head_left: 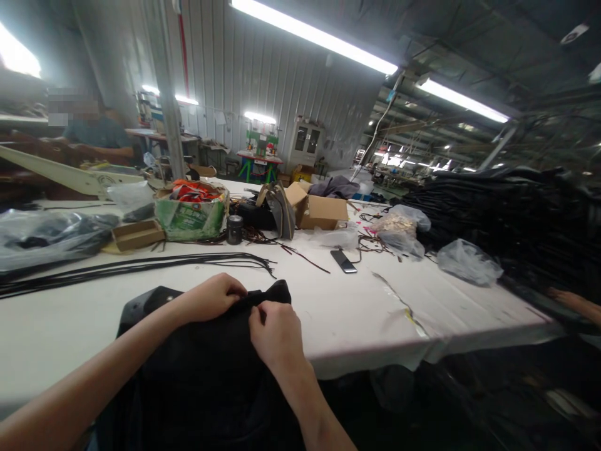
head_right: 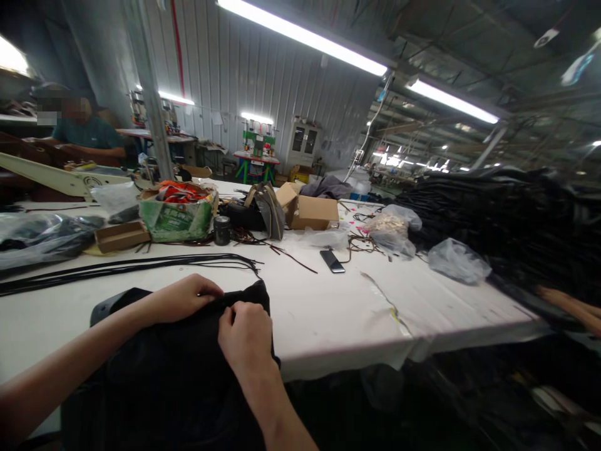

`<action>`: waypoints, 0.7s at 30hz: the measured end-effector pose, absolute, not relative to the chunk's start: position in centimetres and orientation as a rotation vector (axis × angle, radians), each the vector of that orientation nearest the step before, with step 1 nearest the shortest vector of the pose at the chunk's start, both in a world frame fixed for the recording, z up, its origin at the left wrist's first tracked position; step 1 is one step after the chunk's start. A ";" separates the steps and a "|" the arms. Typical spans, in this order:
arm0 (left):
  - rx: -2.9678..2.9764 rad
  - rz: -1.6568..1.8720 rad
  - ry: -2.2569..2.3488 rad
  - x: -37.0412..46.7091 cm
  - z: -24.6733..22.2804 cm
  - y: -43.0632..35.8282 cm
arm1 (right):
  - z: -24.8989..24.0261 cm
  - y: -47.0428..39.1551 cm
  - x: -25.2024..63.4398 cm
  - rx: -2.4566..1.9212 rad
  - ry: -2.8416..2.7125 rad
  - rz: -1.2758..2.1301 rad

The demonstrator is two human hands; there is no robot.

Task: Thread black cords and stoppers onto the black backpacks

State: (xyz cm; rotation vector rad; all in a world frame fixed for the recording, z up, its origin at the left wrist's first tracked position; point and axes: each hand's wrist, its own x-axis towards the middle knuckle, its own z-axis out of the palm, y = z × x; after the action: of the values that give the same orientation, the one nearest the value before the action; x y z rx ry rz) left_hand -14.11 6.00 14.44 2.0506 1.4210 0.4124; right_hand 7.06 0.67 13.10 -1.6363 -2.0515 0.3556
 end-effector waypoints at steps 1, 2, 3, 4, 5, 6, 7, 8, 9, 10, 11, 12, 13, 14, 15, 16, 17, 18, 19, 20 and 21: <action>2.052 0.411 1.424 -14.1 14.5 6.0 | 13.1 0.7 7.0 -1.653 -2.059 0.364; 2.052 0.412 1.430 -14.0 14.5 5.9 | 13.2 0.7 6.9 -1.671 -2.065 0.368; 2.051 0.414 1.434 -14.0 14.5 5.9 | 13.2 0.7 6.7 -1.692 -2.068 0.368; 2.049 0.415 1.436 -14.0 14.6 5.9 | 13.2 0.7 6.6 -1.709 -2.073 0.365; 2.044 0.416 1.434 -14.0 14.6 5.8 | 13.2 0.7 6.5 -1.721 -2.079 0.359; 2.039 0.416 1.431 -14.0 14.6 5.8 | 13.3 0.7 6.3 -1.728 -2.087 0.351; 2.031 0.417 1.425 -14.0 14.6 5.9 | 13.3 0.7 6.1 -1.730 -2.098 0.343; 2.019 0.418 1.419 -14.1 14.6 6.0 | 13.4 0.8 5.9 -1.727 -2.113 0.332; 2.005 0.420 1.413 -14.1 14.6 6.2 | 13.5 0.8 5.7 -1.721 -2.132 0.321; 1.987 0.422 1.410 -14.2 14.5 6.4 | 13.6 0.9 5.5 -1.717 -2.151 0.313; 1.964 0.424 1.409 -14.2 14.4 6.6 | 13.7 1.0 5.2 -1.719 -2.168 0.308; 1.939 0.427 1.415 -14.2 14.3 6.9 | 13.7 1.1 5.0 -1.729 -2.181 0.304; 1.910 0.433 1.431 -14.2 14.2 7.1 | 13.8 1.2 4.8 -1.743 -2.193 0.300; 1.881 0.442 1.455 -14.1 14.1 7.3 | 13.8 1.3 4.6 -1.761 -2.202 0.296; 1.850 0.455 1.484 -14.1 13.9 7.5 | 13.8 1.4 4.5 -1.780 -2.208 0.291; 1.817 0.472 1.515 -14.0 13.8 7.6 | 13.9 1.5 4.4 -1.794 -2.215 0.283; 1.785 0.491 1.543 -14.0 13.7 7.6 | 13.9 1.6 4.3 -1.803 -2.222 0.275; 1.754 0.508 1.560 -13.9 13.6 7.6 | 13.9 1.6 4.2 -1.805 -2.228 0.268; 1.726 0.522 1.568 -13.8 13.5 7.5 | 13.9 1.7 4.1 -1.805 -2.234 0.261; 1.701 0.534 1.570 -13.7 13.5 7.5 | 14.0 1.7 4.0 -1.803 -2.238 0.254; 1.682 0.543 1.570 -13.6 13.5 7.4 | 14.0 1.7 4.0 -1.802 -2.241 0.248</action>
State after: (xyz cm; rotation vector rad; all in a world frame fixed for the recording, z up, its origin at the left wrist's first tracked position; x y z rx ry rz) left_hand -13.65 7.42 13.46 1.6816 1.5703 0.5426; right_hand 3.99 1.74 13.98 -1.8015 -2.2415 0.2480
